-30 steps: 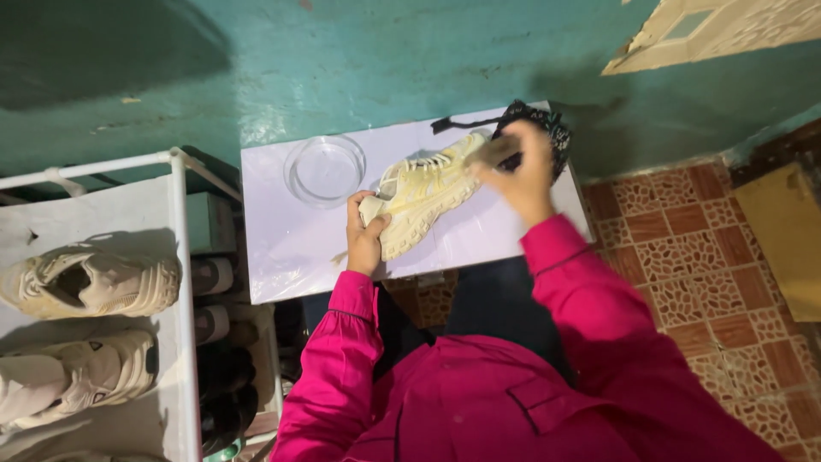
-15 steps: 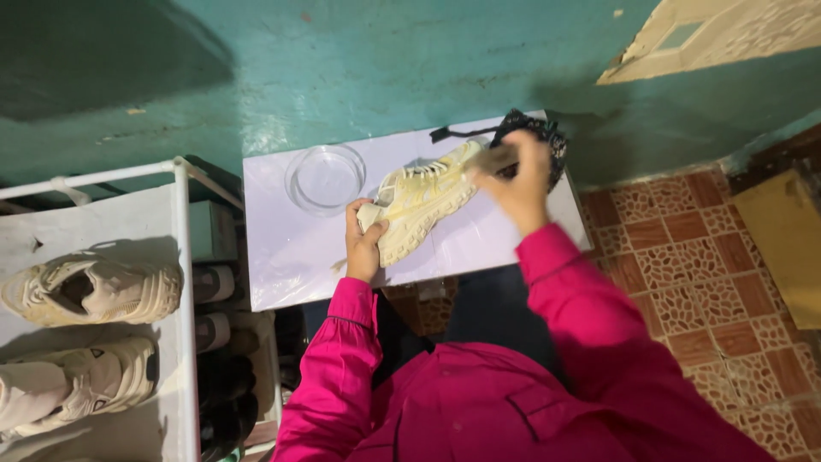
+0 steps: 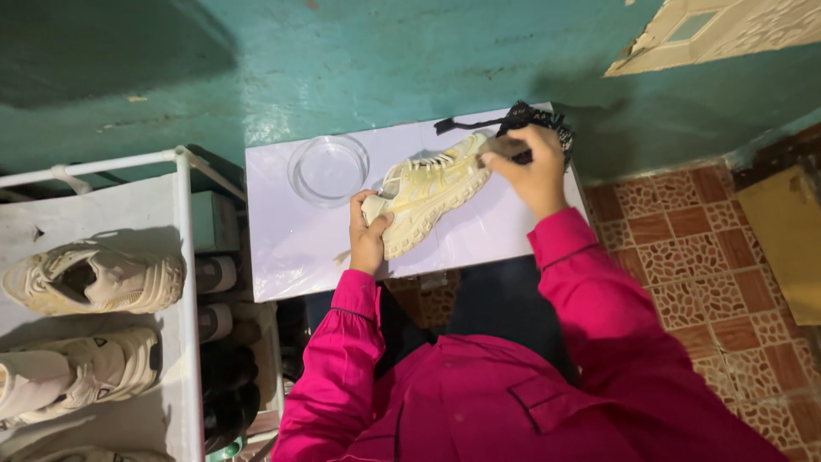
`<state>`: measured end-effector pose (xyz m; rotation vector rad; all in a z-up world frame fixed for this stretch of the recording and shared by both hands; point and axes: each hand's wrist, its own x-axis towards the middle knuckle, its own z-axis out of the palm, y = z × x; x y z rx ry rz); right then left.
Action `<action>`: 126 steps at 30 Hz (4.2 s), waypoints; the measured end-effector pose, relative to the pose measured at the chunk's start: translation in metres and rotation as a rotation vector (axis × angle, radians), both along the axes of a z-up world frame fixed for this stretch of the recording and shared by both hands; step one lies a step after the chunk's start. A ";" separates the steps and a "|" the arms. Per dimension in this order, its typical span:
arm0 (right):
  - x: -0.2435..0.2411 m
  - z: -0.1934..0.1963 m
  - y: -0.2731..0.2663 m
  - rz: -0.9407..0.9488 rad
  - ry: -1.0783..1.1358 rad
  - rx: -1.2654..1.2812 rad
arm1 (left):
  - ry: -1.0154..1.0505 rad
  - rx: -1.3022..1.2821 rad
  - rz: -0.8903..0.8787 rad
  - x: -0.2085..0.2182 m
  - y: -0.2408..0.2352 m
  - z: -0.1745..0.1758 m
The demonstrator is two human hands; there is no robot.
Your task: The person scrubs a white sneaker with a brush on a white table. They repeatedly dip the brush into a clear bowl of water and continue scrubbing the upper and sole of the shoe.
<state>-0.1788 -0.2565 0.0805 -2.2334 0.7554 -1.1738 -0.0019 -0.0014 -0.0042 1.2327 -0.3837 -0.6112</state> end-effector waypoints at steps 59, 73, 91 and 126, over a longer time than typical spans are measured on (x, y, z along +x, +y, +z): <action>-0.034 -0.026 0.059 0.012 -0.106 0.078 | -0.161 0.098 0.065 -0.013 0.004 -0.004; -0.019 -0.007 0.084 0.117 0.000 -0.169 | -0.210 0.158 0.062 -0.017 0.006 0.006; -0.012 -0.011 0.069 -0.044 -0.040 -0.102 | -0.207 0.181 0.042 -0.014 0.008 0.007; -0.023 0.006 0.057 -0.068 0.110 0.227 | -0.389 0.321 0.016 -0.037 0.011 0.013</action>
